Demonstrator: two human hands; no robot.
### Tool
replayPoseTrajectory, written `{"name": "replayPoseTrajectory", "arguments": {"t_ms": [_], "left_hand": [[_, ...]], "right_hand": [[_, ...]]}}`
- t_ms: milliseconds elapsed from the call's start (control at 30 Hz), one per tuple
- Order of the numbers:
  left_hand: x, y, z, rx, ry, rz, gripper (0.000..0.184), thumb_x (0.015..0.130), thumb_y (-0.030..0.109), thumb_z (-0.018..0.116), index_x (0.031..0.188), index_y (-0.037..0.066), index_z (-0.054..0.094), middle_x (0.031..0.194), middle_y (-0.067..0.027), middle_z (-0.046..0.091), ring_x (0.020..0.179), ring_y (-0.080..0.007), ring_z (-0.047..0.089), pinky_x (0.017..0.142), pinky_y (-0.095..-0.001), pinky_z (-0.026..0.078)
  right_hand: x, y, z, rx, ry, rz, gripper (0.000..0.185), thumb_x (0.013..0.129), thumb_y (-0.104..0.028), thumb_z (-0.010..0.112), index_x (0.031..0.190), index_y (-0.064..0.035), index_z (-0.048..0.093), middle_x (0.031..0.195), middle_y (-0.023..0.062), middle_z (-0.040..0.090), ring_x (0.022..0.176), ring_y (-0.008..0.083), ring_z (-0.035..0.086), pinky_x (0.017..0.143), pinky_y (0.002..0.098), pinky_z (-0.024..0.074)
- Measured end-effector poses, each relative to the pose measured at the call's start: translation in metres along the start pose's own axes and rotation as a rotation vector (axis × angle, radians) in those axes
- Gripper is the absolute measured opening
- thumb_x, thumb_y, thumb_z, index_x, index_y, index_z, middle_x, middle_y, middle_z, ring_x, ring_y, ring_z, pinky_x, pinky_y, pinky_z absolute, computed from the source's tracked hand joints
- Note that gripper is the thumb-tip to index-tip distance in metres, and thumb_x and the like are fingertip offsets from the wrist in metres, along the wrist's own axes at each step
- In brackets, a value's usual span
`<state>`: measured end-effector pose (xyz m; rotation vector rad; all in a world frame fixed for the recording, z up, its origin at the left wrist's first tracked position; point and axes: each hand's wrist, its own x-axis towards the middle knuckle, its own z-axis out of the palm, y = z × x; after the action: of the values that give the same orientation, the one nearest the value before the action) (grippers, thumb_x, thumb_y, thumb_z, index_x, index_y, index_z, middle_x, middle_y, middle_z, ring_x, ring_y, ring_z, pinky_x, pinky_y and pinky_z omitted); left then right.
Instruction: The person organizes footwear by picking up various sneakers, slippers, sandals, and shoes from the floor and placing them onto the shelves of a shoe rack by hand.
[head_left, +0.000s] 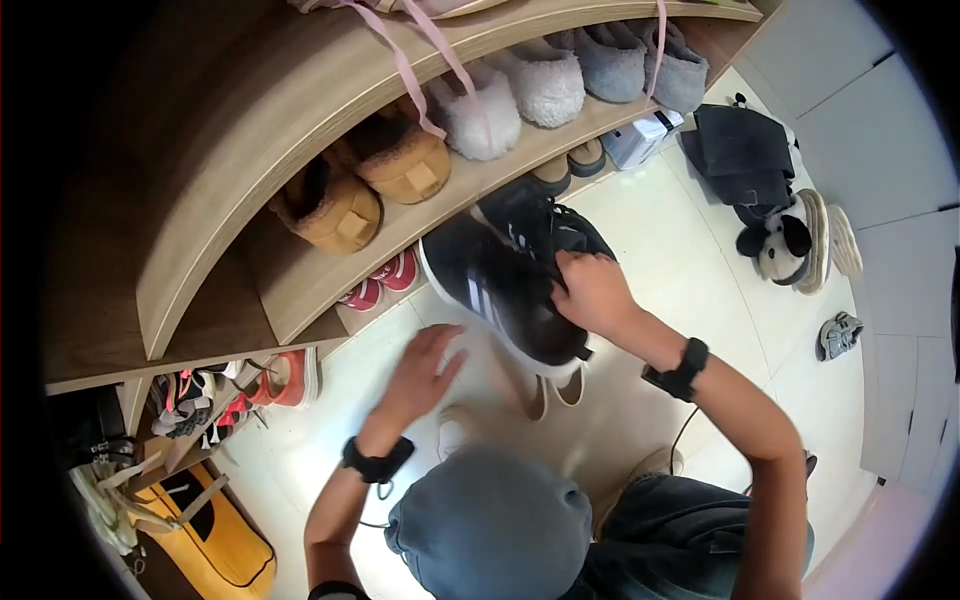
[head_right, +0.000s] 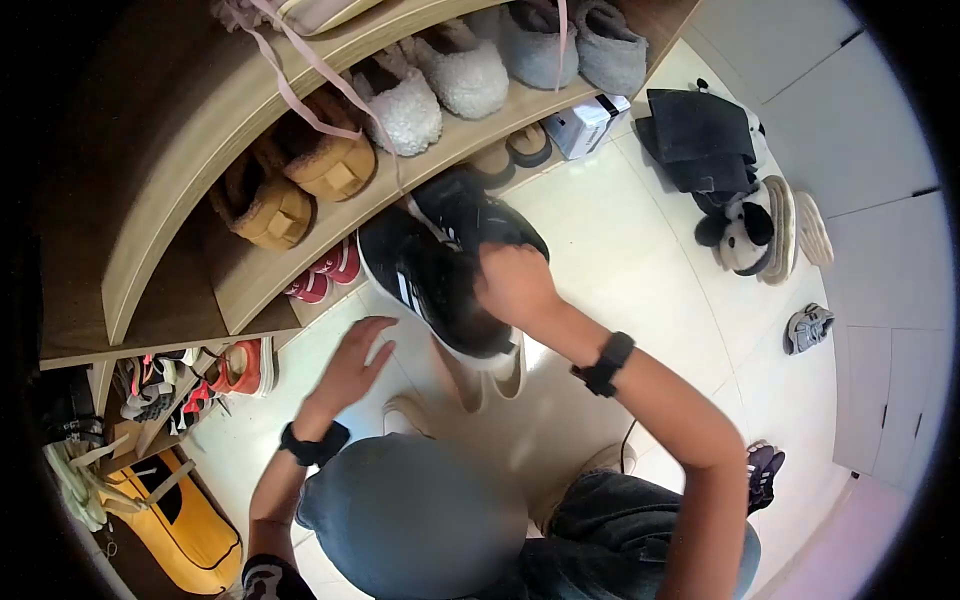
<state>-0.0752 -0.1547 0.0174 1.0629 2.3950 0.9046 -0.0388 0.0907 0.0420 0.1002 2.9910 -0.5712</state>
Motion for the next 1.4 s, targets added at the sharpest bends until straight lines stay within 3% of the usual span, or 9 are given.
{"name": "replayPoseTrajectory", "arguments": {"t_ms": [100,400,567,733,900,1000,1233,1333,1400], "left_hand": [[0.009,0.015,0.037,-0.153,0.050,-0.010,0.060,0.074,0.023,0.055,0.118,-0.004,0.024,0.115,-0.0234,0.030,0.107,-0.0364,0.032,0.091,-0.0377,0.027],[-0.002,0.020,0.035,-0.263,0.082,-0.103,0.064,0.069,0.012,0.059,0.120,-0.001,0.022,0.117,-0.0190,0.030,0.109,-0.0303,0.032,0.089,-0.0373,0.030],[0.010,0.046,-0.001,0.163,0.251,0.489,0.059,0.062,0.023,0.066,0.112,0.010,0.039,0.111,-0.0066,0.040,0.104,-0.0202,0.040,0.082,-0.0296,0.035],[0.064,0.124,-0.023,0.589,0.551,1.179,0.038,0.073,0.039,0.051,0.110,0.033,0.045,0.106,0.0085,0.047,0.093,-0.0062,0.044,0.069,-0.0208,0.030],[0.069,0.195,-0.059,0.640,0.859,1.311,0.033,0.076,0.026,0.043,0.109,0.022,0.046,0.110,0.0012,0.048,0.098,-0.0116,0.046,0.080,-0.0274,0.026],[0.045,0.195,-0.087,0.744,1.084,1.518,0.030,0.078,0.021,0.040,0.104,0.012,0.050,0.106,-0.0046,0.052,0.097,-0.0160,0.050,0.085,-0.0359,0.029],[-0.034,0.112,-0.166,0.952,1.173,0.724,0.015,0.077,0.023,0.040,0.081,0.010,0.047,0.097,-0.0118,0.053,0.096,-0.0263,0.048,0.086,-0.0427,0.027],[-0.051,0.095,-0.178,0.905,1.149,0.181,0.024,0.082,0.020,0.033,0.096,0.004,0.044,0.118,-0.0166,0.039,0.109,-0.0311,0.038,0.093,-0.0461,0.017],[-0.052,0.084,-0.164,0.473,1.361,0.217,0.038,0.082,0.021,0.030,0.114,0.002,0.038,0.122,-0.0164,0.035,0.114,-0.0308,0.032,0.097,-0.0428,0.015]], "right_hand": [[0.024,-0.007,0.021,0.030,0.100,0.099,0.019,0.061,-0.014,0.054,0.074,-0.0001,0.049,0.067,0.0176,0.055,0.065,0.0324,0.055,0.061,0.0382,0.0439],[0.012,-0.013,0.012,0.111,0.097,0.076,0.021,0.063,-0.016,0.054,0.076,0.0001,0.050,0.069,0.0182,0.054,0.064,0.0342,0.054,0.059,0.0411,0.0443],[-0.033,-0.014,-0.129,0.043,-0.262,-0.175,0.018,0.062,-0.016,0.052,0.067,0.0012,0.053,0.062,0.0195,0.054,0.060,0.0346,0.054,0.056,0.0410,0.0437],[-0.078,-0.004,-0.245,-0.172,-0.105,-0.263,0.016,0.058,-0.014,0.051,0.063,-0.0004,0.046,0.057,0.0166,0.048,0.060,0.0344,0.048,0.056,0.0410,0.0379],[-0.117,-0.007,-0.267,0.036,0.556,-0.401,0.026,0.067,-0.023,0.057,0.075,0.0022,0.055,0.063,0.0135,0.052,0.061,0.0306,0.050,0.056,0.0335,0.0366],[-0.106,-0.023,-0.282,0.127,0.214,-0.596,0.023,0.064,-0.018,0.059,0.075,0.0016,0.054,0.063,0.0129,0.053,0.057,0.0290,0.050,0.056,0.0338,0.0370],[-0.006,-0.140,-0.243,0.197,0.304,-0.729,0.013,0.064,-0.011,0.049,0.063,0.0015,0.054,0.063,0.0199,0.054,0.063,0.0332,0.055,0.057,0.0416,0.0432],[0.040,-0.188,-0.212,0.246,0.379,-0.626,0.013,0.061,-0.013,0.052,0.061,-0.0018,0.058,0.059,0.0162,0.054,0.061,0.0299,0.055,0.056,0.0432,0.0426],[0.071,-0.225,-0.189,0.218,0.585,-0.626,0.010,0.060,-0.013,0.054,0.055,-0.0064,0.060,0.057,0.0122,0.057,0.060,0.0229,0.058,0.051,0.0381,0.0431]]}}
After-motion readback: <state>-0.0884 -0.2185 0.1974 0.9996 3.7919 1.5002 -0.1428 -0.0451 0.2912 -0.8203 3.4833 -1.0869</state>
